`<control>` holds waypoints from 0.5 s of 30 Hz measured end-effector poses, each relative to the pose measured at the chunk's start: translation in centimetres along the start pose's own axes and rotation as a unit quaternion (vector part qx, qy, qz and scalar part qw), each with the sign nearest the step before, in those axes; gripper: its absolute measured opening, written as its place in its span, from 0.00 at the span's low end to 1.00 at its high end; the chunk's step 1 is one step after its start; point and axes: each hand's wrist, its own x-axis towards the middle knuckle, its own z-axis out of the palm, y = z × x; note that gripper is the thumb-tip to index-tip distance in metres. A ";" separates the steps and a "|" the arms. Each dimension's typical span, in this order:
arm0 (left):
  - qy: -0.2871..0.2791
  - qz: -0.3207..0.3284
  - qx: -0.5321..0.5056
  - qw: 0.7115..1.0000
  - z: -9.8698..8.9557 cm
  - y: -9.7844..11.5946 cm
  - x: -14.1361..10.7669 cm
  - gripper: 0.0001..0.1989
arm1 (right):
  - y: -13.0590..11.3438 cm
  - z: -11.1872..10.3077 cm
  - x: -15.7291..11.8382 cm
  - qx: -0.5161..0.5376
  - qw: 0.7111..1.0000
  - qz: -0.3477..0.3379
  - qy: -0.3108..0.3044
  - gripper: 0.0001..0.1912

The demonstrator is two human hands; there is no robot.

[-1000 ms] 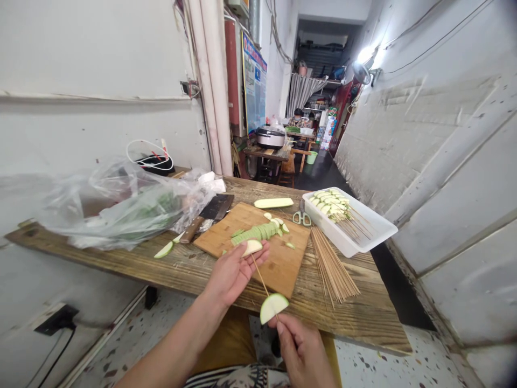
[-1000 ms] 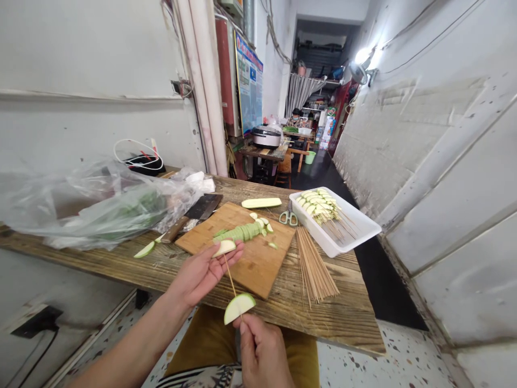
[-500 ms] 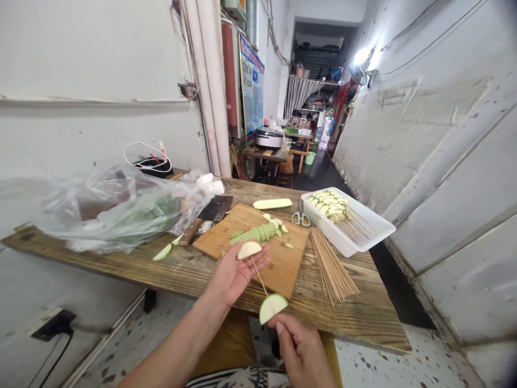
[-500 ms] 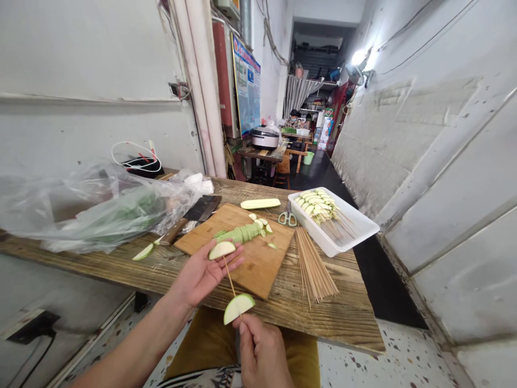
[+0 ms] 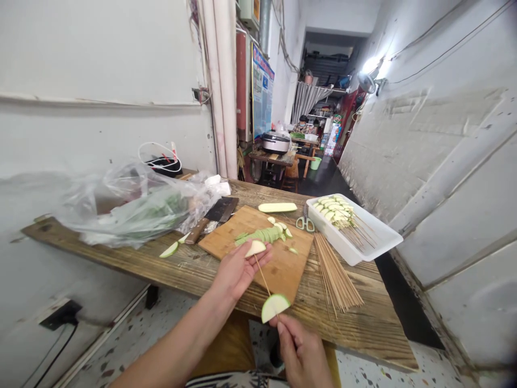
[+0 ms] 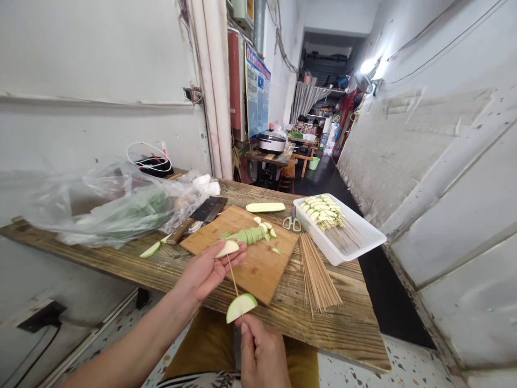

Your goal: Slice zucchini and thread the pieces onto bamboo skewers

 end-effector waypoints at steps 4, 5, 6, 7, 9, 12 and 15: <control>-0.004 0.004 -0.008 1.000 0.1 -0.1 0.0 0.08 | 0.1 0.1 0.1 0.002 1.000 -0.008 0.010 0.14; -0.006 0.005 -0.009 1.000 0.2 -0.2 0.0 0.08 | 0.0 0.2 0.2 0.003 1.000 -0.011 0.014 0.14; -0.007 0.005 -0.010 1.000 0.2 -0.2 -0.1 0.08 | 0.0 0.2 0.2 0.004 1.000 -0.013 0.019 0.15; -0.009 0.004 -0.011 1.000 0.2 -0.3 -0.1 0.08 | -0.1 0.2 0.3 0.005 1.000 -0.013 0.022 0.15; -0.010 0.003 -0.011 1.000 0.2 -0.4 -0.1 0.08 | -0.1 0.2 0.4 0.003 1.000 -0.010 0.025 0.15; -0.007 0.002 -0.008 1.000 0.2 -0.7 -0.1 0.07 | -0.1 0.3 0.4 -0.001 1.000 -0.006 0.029 0.15; -0.008 -0.003 -0.003 1.000 0.1 -0.9 -0.1 0.07 | -0.2 0.3 0.3 0.007 1.000 -0.007 0.029 0.15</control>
